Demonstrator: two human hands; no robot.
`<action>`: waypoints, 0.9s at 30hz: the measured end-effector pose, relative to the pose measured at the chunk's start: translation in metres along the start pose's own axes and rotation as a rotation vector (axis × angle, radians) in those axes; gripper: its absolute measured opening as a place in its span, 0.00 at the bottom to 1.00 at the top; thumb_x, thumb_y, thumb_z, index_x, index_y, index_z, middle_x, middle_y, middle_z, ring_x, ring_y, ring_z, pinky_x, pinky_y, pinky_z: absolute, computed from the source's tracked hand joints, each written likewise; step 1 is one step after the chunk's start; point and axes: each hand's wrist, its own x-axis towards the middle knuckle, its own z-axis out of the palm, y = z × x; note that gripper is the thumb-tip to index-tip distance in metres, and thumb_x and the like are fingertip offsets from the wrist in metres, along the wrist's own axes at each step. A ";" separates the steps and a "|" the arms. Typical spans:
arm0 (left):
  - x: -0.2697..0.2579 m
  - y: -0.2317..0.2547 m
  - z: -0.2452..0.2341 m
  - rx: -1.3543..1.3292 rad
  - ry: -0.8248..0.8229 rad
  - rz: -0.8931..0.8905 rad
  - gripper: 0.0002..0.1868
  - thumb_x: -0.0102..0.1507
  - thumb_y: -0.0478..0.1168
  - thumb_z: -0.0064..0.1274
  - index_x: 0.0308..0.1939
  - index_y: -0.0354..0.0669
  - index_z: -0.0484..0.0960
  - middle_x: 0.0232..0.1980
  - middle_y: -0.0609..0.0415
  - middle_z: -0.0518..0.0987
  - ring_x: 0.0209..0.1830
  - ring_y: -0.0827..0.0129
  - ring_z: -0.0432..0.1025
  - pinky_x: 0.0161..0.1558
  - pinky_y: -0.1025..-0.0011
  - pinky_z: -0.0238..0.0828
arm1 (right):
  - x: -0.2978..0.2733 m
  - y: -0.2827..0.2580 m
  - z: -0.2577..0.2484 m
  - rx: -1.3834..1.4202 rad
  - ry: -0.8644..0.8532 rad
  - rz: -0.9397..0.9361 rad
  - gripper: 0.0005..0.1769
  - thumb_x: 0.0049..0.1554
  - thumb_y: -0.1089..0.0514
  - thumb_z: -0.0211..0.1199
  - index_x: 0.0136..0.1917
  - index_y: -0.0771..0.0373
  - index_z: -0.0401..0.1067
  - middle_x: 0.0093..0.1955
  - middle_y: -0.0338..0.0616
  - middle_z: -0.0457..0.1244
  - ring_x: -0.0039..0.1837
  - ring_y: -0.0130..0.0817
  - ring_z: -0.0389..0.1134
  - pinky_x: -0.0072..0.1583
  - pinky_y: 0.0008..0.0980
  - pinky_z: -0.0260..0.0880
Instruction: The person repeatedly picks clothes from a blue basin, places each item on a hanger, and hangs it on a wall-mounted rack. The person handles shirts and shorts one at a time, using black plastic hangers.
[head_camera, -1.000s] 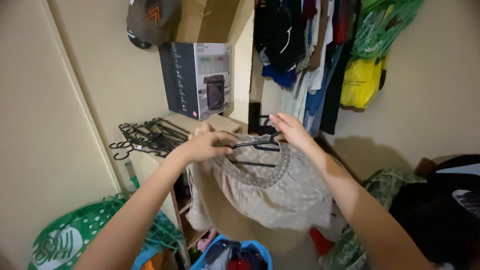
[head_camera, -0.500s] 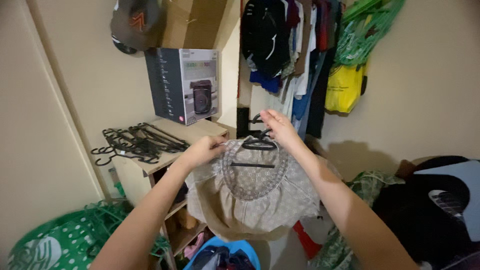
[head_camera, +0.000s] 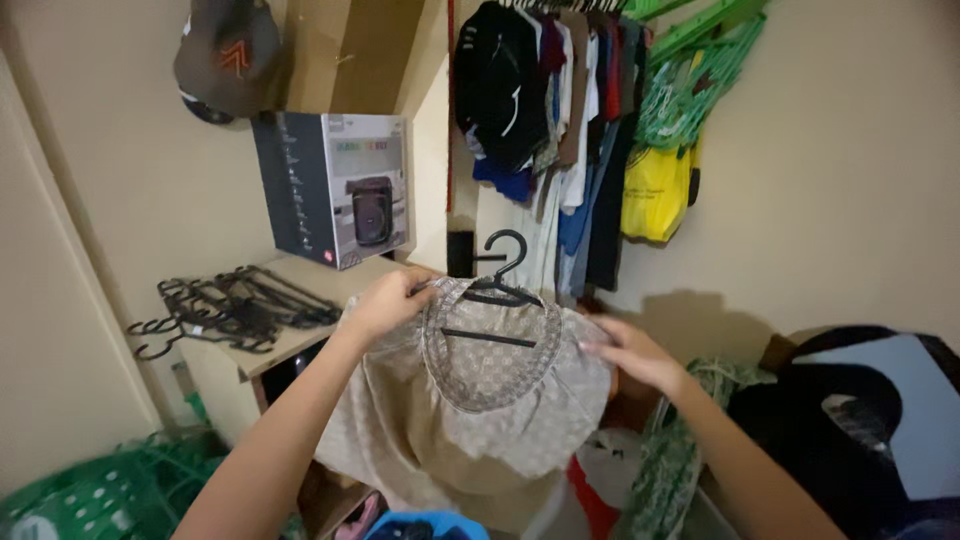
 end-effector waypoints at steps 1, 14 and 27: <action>0.007 -0.003 0.003 -0.020 -0.003 -0.008 0.17 0.63 0.46 0.54 0.53 0.44 0.84 0.46 0.40 0.84 0.45 0.49 0.79 0.48 0.59 0.74 | -0.001 0.006 -0.002 0.032 0.020 0.040 0.34 0.56 0.43 0.65 0.70 0.63 0.67 0.64 0.45 0.68 0.64 0.36 0.69 0.66 0.35 0.65; 0.113 -0.030 0.013 -0.224 0.037 0.114 0.20 0.61 0.48 0.58 0.49 0.37 0.86 0.41 0.47 0.86 0.39 0.68 0.78 0.44 0.67 0.75 | 0.077 0.031 -0.053 0.478 0.109 0.174 0.26 0.61 0.44 0.65 0.57 0.72 0.77 0.48 0.46 0.67 0.48 0.33 0.66 0.51 0.32 0.66; 0.240 -0.201 0.027 -0.244 -0.036 -0.290 0.32 0.54 0.63 0.67 0.43 0.37 0.92 0.28 0.63 0.85 0.26 0.80 0.76 0.34 0.76 0.74 | 0.261 0.066 -0.198 0.550 0.346 0.133 0.28 0.54 0.45 0.65 0.60 0.67 0.78 0.55 0.49 0.73 0.54 0.37 0.73 0.55 0.37 0.74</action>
